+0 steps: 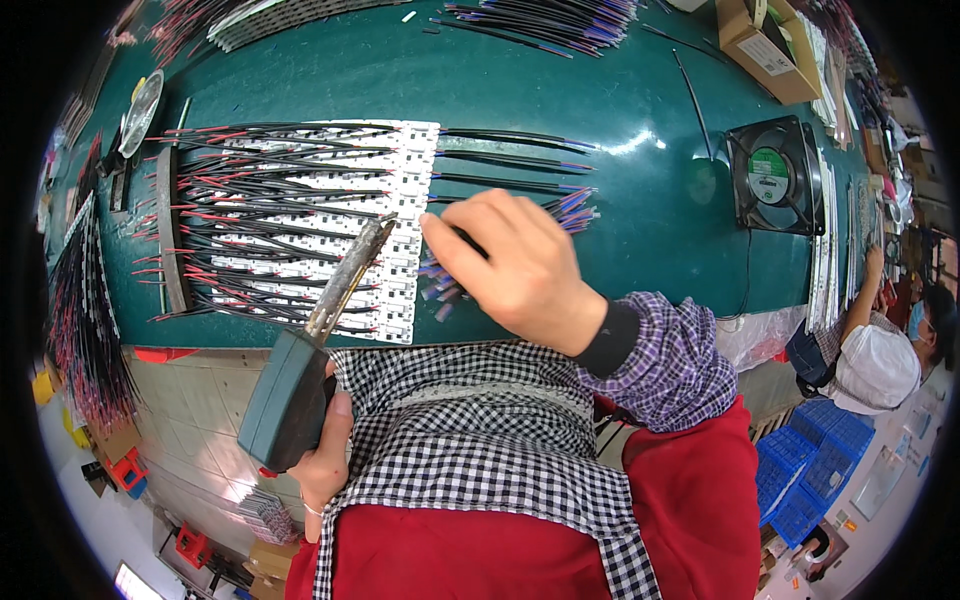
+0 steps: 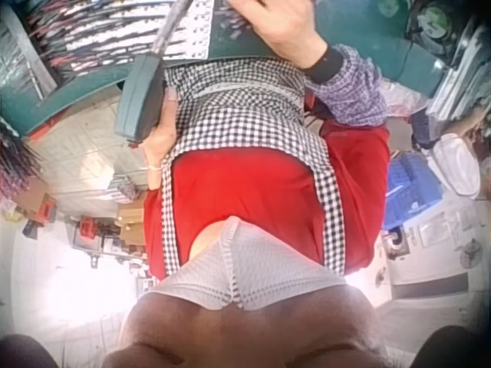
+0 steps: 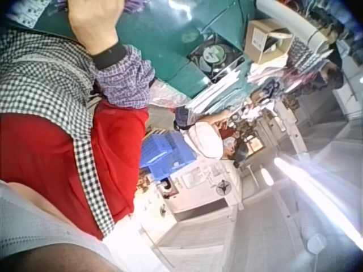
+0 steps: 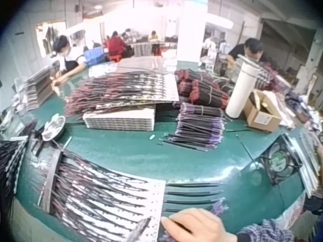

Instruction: The person sets aside a wired board, places a new board on the workbench, and aligns wires across it. They then solder the wires onto the board using a soldering tool.

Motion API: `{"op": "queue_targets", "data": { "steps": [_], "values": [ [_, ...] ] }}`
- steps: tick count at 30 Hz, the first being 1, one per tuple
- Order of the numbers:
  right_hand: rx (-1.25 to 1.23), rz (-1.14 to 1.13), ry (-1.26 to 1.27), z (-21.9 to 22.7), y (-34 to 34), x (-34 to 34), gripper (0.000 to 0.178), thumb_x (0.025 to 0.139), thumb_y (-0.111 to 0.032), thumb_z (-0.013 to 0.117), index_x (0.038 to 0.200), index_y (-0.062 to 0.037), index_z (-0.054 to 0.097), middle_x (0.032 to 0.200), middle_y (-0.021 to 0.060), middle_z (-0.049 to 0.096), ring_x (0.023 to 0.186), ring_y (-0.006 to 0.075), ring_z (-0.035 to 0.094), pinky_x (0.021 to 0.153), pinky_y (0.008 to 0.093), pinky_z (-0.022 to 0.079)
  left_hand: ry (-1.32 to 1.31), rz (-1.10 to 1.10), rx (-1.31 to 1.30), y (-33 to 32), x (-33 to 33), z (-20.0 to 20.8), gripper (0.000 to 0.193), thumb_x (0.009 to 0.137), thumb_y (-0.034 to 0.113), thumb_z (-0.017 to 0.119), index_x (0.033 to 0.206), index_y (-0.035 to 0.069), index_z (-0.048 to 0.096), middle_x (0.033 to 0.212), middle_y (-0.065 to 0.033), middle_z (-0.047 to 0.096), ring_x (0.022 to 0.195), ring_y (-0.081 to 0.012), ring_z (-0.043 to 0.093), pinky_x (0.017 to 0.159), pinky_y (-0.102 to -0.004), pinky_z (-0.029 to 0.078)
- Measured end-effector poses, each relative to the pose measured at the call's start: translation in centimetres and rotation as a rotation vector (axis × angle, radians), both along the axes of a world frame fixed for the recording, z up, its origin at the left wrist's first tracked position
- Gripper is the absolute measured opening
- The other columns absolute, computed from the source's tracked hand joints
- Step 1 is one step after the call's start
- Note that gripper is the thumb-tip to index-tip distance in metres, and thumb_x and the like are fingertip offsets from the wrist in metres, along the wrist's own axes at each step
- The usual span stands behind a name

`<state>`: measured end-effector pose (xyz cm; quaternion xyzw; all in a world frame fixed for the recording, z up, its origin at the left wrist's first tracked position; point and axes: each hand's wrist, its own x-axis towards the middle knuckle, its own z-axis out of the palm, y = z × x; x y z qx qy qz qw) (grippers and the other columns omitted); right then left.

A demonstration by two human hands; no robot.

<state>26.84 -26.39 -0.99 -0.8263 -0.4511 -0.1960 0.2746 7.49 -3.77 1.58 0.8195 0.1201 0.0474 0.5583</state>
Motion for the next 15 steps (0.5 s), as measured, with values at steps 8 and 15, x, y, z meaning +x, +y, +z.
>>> {"op": "queue_targets", "data": {
  "steps": [8, 15],
  "values": [
    [-0.085, -0.104, 0.007, 0.3, 0.2, -1.1, 0.041, 0.071, -0.004, 0.069, 0.112, 0.0007, 0.071, 0.088, 0.0055, 0.057, 0.075, 0.0190, 0.058, 0.059, 0.0291, 0.049, 0.023, 0.020, 0.001, 0.1, 0.5, -0.4, 0.039, 0.089, -0.006, 0.069, 0.128, -0.003, 0.064, 0.118, -0.0109, 0.071, 0.100, -0.0157, 0.066, 0.087, -0.0279, 0.052],
    [-0.178, -0.095, -0.022, -0.6, 0.8, -0.9, 0.031, 0.073, -0.008, 0.066, 0.102, 0.0018, 0.067, 0.087, 0.0057, 0.057, 0.076, 0.0169, 0.060, 0.058, 0.0272, 0.052, -0.057, 0.040, 0.150, -1.0, 2.3, -1.1, 0.024, 0.074, -0.006, 0.073, 0.098, -0.007, 0.070, 0.095, -0.0182, 0.071, 0.078, -0.0300, 0.071, 0.072, -0.0337, 0.056]
  ]
}}
